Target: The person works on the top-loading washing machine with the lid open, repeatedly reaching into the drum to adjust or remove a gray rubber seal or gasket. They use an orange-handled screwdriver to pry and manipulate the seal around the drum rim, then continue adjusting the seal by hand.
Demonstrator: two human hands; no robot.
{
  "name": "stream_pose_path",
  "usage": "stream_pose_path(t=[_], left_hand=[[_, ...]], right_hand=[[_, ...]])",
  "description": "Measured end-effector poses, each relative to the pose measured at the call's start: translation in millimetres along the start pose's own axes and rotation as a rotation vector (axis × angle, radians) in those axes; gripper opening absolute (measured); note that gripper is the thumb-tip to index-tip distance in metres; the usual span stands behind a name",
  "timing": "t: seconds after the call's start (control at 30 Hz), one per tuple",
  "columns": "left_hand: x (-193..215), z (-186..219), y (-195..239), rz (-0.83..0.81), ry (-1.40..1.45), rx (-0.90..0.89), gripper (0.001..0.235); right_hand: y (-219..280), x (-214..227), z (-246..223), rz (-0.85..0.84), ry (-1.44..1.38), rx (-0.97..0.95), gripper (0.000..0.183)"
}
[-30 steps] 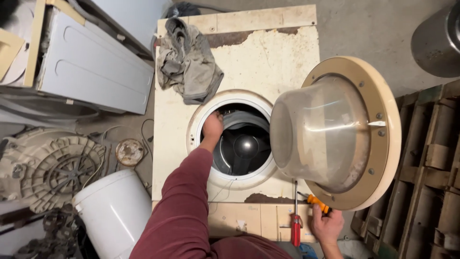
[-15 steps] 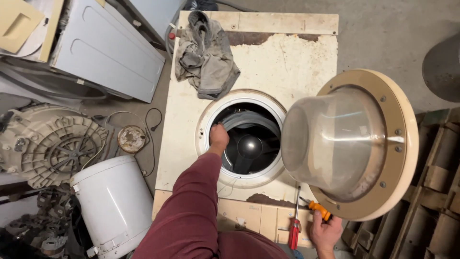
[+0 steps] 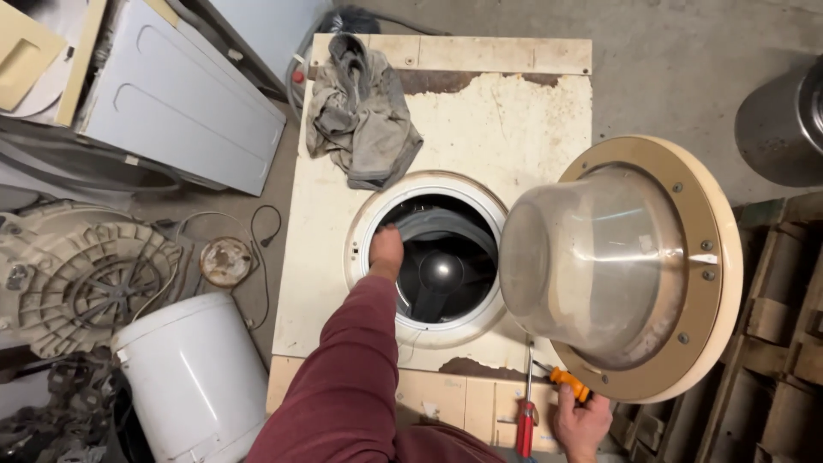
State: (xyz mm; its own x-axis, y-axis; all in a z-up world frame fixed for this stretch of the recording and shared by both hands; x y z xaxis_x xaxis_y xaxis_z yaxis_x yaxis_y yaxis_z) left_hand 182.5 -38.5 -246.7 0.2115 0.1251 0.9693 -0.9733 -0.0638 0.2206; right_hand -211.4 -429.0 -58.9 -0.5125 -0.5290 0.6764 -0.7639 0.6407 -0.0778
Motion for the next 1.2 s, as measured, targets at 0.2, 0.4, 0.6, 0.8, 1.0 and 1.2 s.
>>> stream_pose_path(t=[0.2,0.4,0.6,0.8,1.0,1.2], left_hand=[[13,6,-3,-0.011,0.093,-0.047,0.024],[39,5,11,-0.205,0.177,0.194,0.029],[30,-3,17,-0.167,0.225,0.291,0.025],[35,-1,16,-0.142,0.183,0.251,0.025],[18,-8,7,-0.137,0.169,0.186,0.025],[7,-12,-4,-0.125,0.134,0.120,0.026]], right_hand=[[1,4,-4,-0.006,0.006,0.013,0.043],[1,6,-11,-0.011,-0.020,0.006,0.043],[2,3,1,0.025,-0.173,-0.038,0.042],[9,2,11,0.029,-0.165,-0.096,0.043],[7,6,-5,0.035,-0.182,-0.025,0.042],[3,-1,12,0.001,-0.153,-0.091,0.037]])
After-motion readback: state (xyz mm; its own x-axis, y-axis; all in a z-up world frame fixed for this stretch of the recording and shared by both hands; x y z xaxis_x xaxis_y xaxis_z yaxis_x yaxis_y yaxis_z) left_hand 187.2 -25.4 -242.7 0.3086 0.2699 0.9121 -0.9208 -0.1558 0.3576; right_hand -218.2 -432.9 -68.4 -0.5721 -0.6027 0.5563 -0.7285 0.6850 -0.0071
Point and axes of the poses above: each hand's wrist, its own y-axis away from the middle knuckle, its own x-axis out of the back of the hand, z = x × y, the point moved 7 cm from there along -y, towards the middle knuckle, and after that the axes turned 2 degrees about y, right-handed, at the moved point
